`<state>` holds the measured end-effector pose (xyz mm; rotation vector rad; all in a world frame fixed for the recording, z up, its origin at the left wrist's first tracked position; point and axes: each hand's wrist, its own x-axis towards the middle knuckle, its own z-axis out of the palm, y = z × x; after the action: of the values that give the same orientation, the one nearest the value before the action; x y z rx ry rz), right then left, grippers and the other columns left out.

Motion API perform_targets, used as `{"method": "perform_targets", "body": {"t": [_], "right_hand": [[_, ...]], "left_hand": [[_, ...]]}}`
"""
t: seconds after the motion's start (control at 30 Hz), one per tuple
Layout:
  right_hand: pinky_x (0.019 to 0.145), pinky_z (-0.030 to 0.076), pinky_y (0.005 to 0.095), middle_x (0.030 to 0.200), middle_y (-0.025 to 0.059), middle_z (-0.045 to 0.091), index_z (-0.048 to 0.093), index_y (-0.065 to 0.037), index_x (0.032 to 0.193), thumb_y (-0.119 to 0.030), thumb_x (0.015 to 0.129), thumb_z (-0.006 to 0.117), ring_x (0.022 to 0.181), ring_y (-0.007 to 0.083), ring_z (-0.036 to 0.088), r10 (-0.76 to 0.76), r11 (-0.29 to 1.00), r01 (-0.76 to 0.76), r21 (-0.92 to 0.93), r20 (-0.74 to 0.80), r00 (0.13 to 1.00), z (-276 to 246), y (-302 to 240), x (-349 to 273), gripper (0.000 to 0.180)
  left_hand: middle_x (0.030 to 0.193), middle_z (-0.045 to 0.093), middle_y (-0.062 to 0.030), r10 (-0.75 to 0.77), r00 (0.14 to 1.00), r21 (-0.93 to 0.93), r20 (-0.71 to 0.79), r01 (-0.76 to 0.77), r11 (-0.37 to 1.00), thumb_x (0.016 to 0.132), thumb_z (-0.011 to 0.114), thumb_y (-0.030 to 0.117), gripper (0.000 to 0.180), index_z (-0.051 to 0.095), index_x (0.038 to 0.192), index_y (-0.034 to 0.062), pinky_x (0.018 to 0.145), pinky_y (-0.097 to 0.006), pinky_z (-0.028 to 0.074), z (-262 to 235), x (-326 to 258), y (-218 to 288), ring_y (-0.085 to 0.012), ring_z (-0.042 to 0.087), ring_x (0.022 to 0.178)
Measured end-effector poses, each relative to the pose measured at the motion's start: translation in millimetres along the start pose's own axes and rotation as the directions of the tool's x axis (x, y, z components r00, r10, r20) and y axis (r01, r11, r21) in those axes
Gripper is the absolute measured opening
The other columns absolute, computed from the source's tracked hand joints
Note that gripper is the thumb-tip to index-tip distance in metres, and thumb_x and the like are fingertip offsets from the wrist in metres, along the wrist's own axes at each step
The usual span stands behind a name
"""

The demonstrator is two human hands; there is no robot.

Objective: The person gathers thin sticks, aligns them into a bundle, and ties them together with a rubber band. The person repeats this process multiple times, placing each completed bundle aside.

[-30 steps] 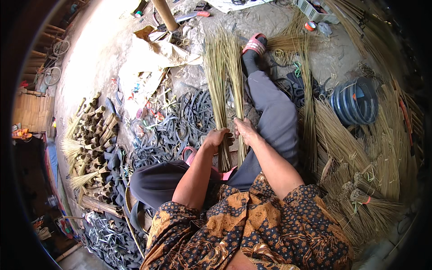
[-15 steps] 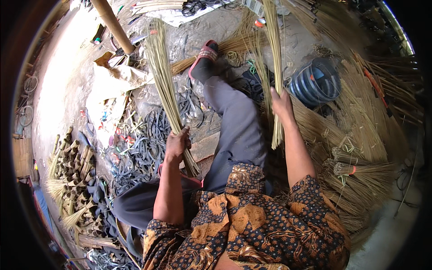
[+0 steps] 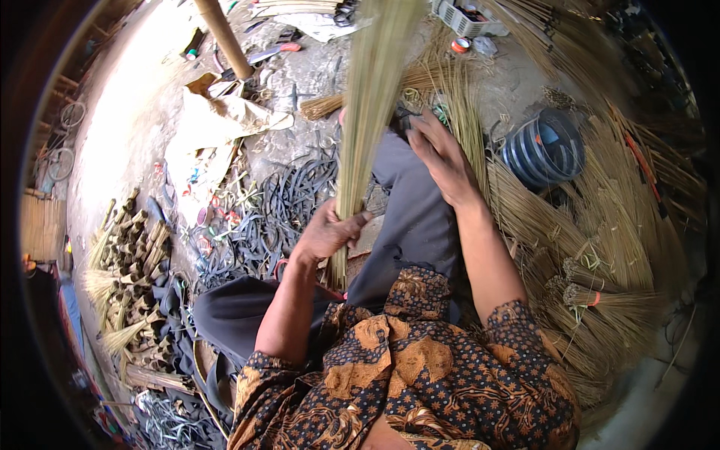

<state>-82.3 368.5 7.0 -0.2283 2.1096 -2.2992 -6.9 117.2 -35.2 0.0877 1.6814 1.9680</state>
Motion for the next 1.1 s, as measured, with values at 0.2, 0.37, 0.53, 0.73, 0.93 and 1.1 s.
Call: {"method": "perform_targets", "body": {"t": [0.2, 0.37, 0.53, 0.73, 0.93, 1.1], "right_hand": [[0.045, 0.04, 0.0241, 0.06, -0.0058, 0.049, 0.068, -0.003, 0.11, -0.03, 0.099, 0.073, 0.048, 0.0042, 0.047, -0.032, 0.942, 0.038, 0.333, -0.022, 0.999, 102.7, -46.0, 19.5, 0.03], [0.064, 0.051, 0.0295, 0.08, 0.0034, 0.072, 0.075, 0.0, 0.104, -0.026, 0.1, 0.072, 0.071, 0.0096, 0.064, -0.102, 0.987, 0.109, -0.117, 0.065, 0.993, 143.0, -16.2, -10.8, 0.026], [0.079, 0.055, 0.031, 0.094, 0.0075, 0.077, 0.075, -0.006, 0.11, -0.016, 0.097, 0.07, 0.088, 0.0117, 0.071, -0.082, 0.994, 0.093, -0.061, 0.168, 0.982, 137.2, 35.4, -30.4, 0.017], [0.084, 0.058, 0.0376, 0.103, 0.0126, 0.076, 0.071, -0.006, 0.118, -0.012, 0.097, 0.065, 0.095, 0.0215, 0.074, -0.016, 0.967, 0.074, -0.245, 0.232, 0.972, 141.1, 82.9, -40.1, 0.023], [0.087, 0.056, 0.0354, 0.103, 0.0114, 0.075, 0.072, -0.005, 0.114, -0.01, 0.097, 0.064, 0.097, 0.0193, 0.072, -0.053, 0.951, 0.133, -0.281, 0.273, 0.96, 139.6, 81.5, -40.7, 0.019], [0.083, 0.056, 0.0406, 0.1, 0.0171, 0.073, 0.068, -0.003, 0.113, -0.013, 0.096, 0.066, 0.094, 0.0276, 0.072, 0.101, 0.92, 0.022, -0.392, 0.29, 0.952, 140.6, 90.8, -50.6, 0.02]], "left_hand": [[0.078, 0.065, 0.0021, 0.197, 0.979, 0.229, -0.054, -0.18, 0.957, 0.093, 0.078, 0.016, 0.028, 0.062, 0.111, 0.0013, 0.066, -0.028, 0.051, 14.4, 4.3, 1.9, -0.0081, 0.063, 0.074], [0.08, 0.073, -0.0139, 0.277, 0.916, 0.412, -0.29, -0.142, 0.9, 0.085, 0.073, 0.014, 0.028, 0.067, 0.106, -0.002, 0.079, -0.037, 0.056, 3.8, 17.8, -13.0, -0.0224, 0.072, 0.082], [0.098, 0.073, -0.0174, 0.51, 0.804, 0.435, -0.307, -0.358, 0.826, 0.089, 0.068, 0.014, 0.031, 0.064, 0.116, -0.001, 0.087, -0.04, 0.055, 3.5, 27.4, -73.5, -0.0305, 0.071, 0.097], [0.121, 0.068, -0.0218, 0.555, 0.767, 0.493, -0.323, -0.364, 0.79, 0.092, 0.062, 0.015, 0.037, 0.06, 0.127, 0.0016, 0.098, -0.047, 0.051, -5.4, 43.5, -121.6, -0.0395, 0.066, 0.113], [0.112, 0.07, -0.023, 0.667, 0.634, 0.565, -0.392, -0.406, 0.718, 0.092, 0.065, 0.018, 0.038, 0.06, 0.125, -0.0009, 0.092, -0.044, 0.053, 1.7, 47.9, -131.4, -0.0369, 0.068, 0.106], [0.112, 0.068, -0.0227, 0.646, 0.638, 0.547, -0.419, -0.39, 0.74, 0.094, 0.065, 0.019, 0.044, 0.054, 0.13, -0.0038, 0.091, -0.043, 0.053, 3.1, 48.1, -148.4, -0.0352, 0.067, 0.104]]}}
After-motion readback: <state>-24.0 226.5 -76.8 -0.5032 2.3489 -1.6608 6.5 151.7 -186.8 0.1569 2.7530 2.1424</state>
